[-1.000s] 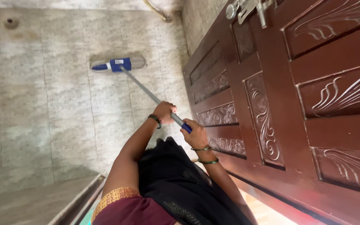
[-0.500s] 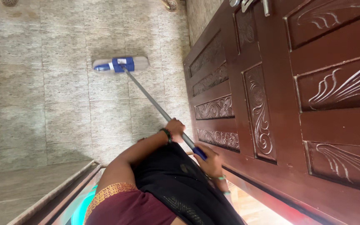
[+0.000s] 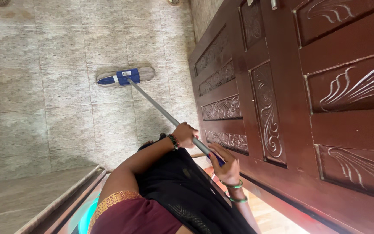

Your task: The person mops a tiled floor using a flat mop, moving the tool across the surface near a wooden door and various plastic buckets.

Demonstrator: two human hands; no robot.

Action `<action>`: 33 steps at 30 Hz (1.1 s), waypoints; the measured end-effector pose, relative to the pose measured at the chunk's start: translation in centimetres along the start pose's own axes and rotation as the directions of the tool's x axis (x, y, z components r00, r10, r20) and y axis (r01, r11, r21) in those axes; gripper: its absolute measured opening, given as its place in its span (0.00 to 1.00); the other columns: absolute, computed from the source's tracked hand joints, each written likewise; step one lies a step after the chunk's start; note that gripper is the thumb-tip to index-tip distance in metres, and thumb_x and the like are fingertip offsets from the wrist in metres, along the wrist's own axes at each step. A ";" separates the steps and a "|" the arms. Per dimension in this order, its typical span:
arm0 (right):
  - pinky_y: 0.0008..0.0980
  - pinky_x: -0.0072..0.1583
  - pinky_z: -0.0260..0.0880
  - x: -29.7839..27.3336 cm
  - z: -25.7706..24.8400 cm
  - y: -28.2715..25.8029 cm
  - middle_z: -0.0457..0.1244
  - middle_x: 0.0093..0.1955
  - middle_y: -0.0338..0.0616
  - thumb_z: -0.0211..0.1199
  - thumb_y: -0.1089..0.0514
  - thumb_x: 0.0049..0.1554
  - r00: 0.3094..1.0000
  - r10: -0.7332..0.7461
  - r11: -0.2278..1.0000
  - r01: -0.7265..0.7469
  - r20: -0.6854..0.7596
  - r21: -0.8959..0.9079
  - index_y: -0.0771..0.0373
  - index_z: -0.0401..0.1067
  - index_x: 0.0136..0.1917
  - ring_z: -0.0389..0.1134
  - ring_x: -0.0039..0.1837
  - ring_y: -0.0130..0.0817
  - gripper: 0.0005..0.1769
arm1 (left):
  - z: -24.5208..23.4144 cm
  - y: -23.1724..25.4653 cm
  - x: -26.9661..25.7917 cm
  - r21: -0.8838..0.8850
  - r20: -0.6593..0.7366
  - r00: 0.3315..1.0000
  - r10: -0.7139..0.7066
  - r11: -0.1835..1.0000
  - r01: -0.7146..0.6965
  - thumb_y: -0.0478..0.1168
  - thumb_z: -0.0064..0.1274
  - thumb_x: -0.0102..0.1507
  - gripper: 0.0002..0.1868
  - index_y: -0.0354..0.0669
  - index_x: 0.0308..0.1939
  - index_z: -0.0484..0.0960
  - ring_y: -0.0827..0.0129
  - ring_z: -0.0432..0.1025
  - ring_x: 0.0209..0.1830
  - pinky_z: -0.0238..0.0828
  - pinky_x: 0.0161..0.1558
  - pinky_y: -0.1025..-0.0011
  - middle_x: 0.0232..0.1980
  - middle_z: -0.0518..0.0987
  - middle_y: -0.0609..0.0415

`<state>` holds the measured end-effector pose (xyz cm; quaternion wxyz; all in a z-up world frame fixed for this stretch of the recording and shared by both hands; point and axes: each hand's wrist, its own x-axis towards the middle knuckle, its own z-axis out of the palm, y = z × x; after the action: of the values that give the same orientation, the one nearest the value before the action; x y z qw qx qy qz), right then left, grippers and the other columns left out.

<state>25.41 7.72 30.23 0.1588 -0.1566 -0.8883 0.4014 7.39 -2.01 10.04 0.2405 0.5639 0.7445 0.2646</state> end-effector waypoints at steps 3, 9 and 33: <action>0.29 0.40 0.73 1.2 1.9 0.5 0.72 0.61 0.51 0.68 0.62 0.55 0.975 0.180 0.983 -0.183 0.130 0.017 0.62 0.79 0.58 0.77 0.42 0.37 0.17 | -0.7 -1.7 -0.8 0.040 -0.088 0.996 0.007 0.999 -0.004 0.45 0.57 0.49 0.06 0.52 0.25 0.78 0.57 0.76 0.30 0.67 0.42 0.58 0.25 0.79 0.56; 0.38 0.65 0.72 -0.2 10.0 3.4 0.70 0.59 0.57 0.70 0.64 0.54 0.986 0.028 0.994 -0.045 0.164 0.102 0.65 0.77 0.58 0.72 0.66 0.47 0.17 | -0.8 -8.1 -3.7 0.091 -0.057 0.998 -0.017 0.996 0.022 0.44 0.56 0.53 0.09 0.49 0.21 0.75 0.56 0.75 0.31 0.68 0.46 0.59 0.25 0.78 0.55; 0.35 0.69 0.69 -1.4 8.8 5.7 0.66 0.68 0.57 0.66 0.72 0.53 0.945 0.049 0.948 -0.146 0.323 0.283 0.61 0.74 0.65 0.68 0.70 0.44 0.27 | 0.3 -7.2 -2.6 0.282 0.184 0.951 -0.247 0.940 0.190 0.46 0.59 0.47 0.08 0.48 0.23 0.85 0.54 0.77 0.40 0.67 0.54 0.60 0.29 0.82 0.49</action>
<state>23.94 4.92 20.12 0.0183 -0.1090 -0.8211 0.5600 3.07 -6.12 5.18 0.2717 0.5294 0.8004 0.0727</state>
